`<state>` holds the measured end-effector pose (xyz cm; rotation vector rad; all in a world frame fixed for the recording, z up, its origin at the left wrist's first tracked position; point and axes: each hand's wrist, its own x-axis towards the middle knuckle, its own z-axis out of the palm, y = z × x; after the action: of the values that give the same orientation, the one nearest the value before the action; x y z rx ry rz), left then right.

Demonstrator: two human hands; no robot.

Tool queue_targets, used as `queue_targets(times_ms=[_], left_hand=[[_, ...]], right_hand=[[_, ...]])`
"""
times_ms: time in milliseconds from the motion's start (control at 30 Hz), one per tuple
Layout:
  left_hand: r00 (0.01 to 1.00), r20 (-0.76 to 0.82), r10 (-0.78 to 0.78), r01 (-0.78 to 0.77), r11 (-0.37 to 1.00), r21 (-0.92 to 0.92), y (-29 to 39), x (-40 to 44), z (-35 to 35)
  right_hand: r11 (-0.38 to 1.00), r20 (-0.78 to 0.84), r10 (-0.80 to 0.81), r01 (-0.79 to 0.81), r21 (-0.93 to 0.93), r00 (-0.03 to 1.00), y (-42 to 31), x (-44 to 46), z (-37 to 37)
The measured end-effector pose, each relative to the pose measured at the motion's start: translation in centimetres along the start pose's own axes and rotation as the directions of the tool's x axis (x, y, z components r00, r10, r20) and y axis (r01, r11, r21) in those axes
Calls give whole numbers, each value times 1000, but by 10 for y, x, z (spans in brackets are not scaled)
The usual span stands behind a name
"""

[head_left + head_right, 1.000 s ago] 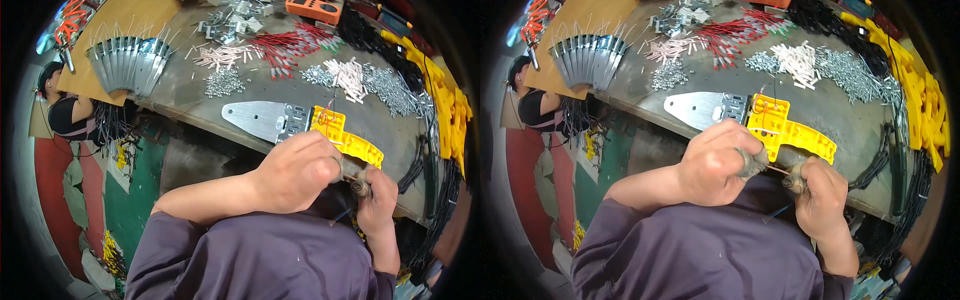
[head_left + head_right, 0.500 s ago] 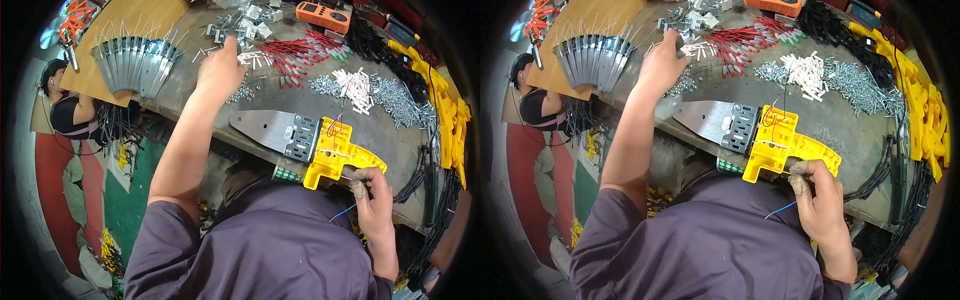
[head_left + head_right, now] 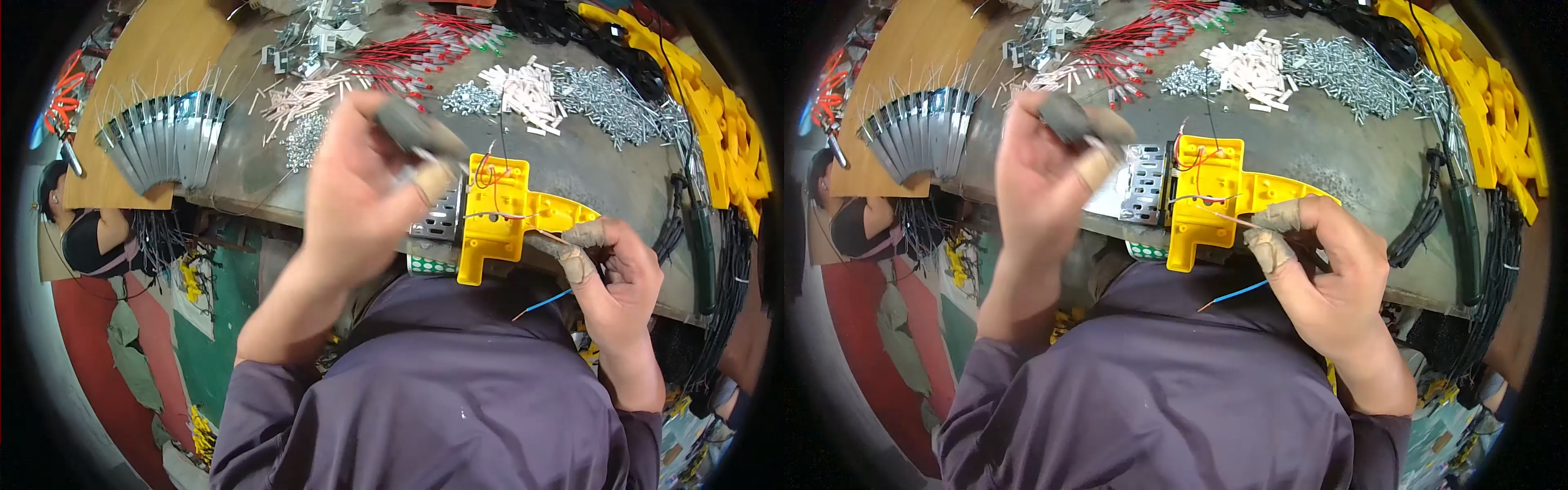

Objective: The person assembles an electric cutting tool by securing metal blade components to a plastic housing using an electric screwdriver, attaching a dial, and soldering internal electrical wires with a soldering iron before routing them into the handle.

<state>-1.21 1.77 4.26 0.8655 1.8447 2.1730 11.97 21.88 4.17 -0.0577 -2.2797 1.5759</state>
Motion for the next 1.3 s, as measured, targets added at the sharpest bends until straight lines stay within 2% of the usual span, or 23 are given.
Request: queue_targets(times_ms=[67, 200, 400, 467, 600, 667, 700, 767, 867, 967, 1033, 1067, 1133, 1167, 1200, 1267, 1300], left_hand=[[991, 36, -128, 133, 949, -287, -2, -15, 20], [982, 83, -172, 190, 913, -361, -3, -19, 31], [991, 108, -79, 104, 961, -255, -5, -24, 29], [988, 155, 4, 14, 993, -115, -5, -25, 29], [981, 188, 51, -28, 992, -119, -4, -25, 29], [974, 213, 77, -91, 994, 58, -2, -25, 29], [974, 212, 76, -91, 994, 58, -3, -26, 29], [960, 241, 141, -190, 963, 193, -5, -27, 29], [957, 258, 135, -169, 979, 115, -6, -28, 31], [933, 322, 160, -206, 972, 116, -9, -27, 34], [939, 316, 135, -186, 973, 137, -13, -32, 38], [943, 313, 111, -168, 973, 159, -14, -33, 39], [955, 270, 121, -164, 976, 143, -12, -29, 36], [966, 226, 129, -161, 979, 127, -11, -28, 35], [966, 226, 128, -159, 979, 126, -11, -29, 35], [941, 337, -14, -41, 987, 153, -11, -31, 37], [936, 352, 16, -91, 976, 196, -12, -34, 43]], right_hand=[[1000, 7, -3, 3, 1, 1000, -2, 0, 0], [999, 17, -54, 54, -3, 998, 0, -3, -1], [996, 20, -89, 89, -9, 996, -1, -3, -2], [996, 22, -90, 91, -7, 996, 0, -3, -1], [995, 27, -99, 99, -21, 995, 0, -3, -1], [996, 27, -87, 88, -14, 996, 0, -3, -1], [995, 29, -98, 98, -18, 995, 0, -3, 0], [994, 31, -107, 108, -21, 994, 1, -3, 0], [993, 59, -109, 111, -30, 992, 0, -3, -1], [999, 37, -32, 31, 33, 999, -2, -3, 2], [993, 258, -49, 74, -87, 965, 0, -2, -3], [993, 258, -49, 74, -88, 965, 0, -3, 0], [985, 191, 132, -151, 89, 973, -2, -7, 10], [989, 340, 145, -125, -82, 929, -5, -3, 1], [988, 340, 148, -127, -82, 929, -4, -2, 2], [994, 426, 105, -106, -22, 899, -6, -1, 5], [998, 372, 21, -40, 43, 928, 2, -4, 11]])
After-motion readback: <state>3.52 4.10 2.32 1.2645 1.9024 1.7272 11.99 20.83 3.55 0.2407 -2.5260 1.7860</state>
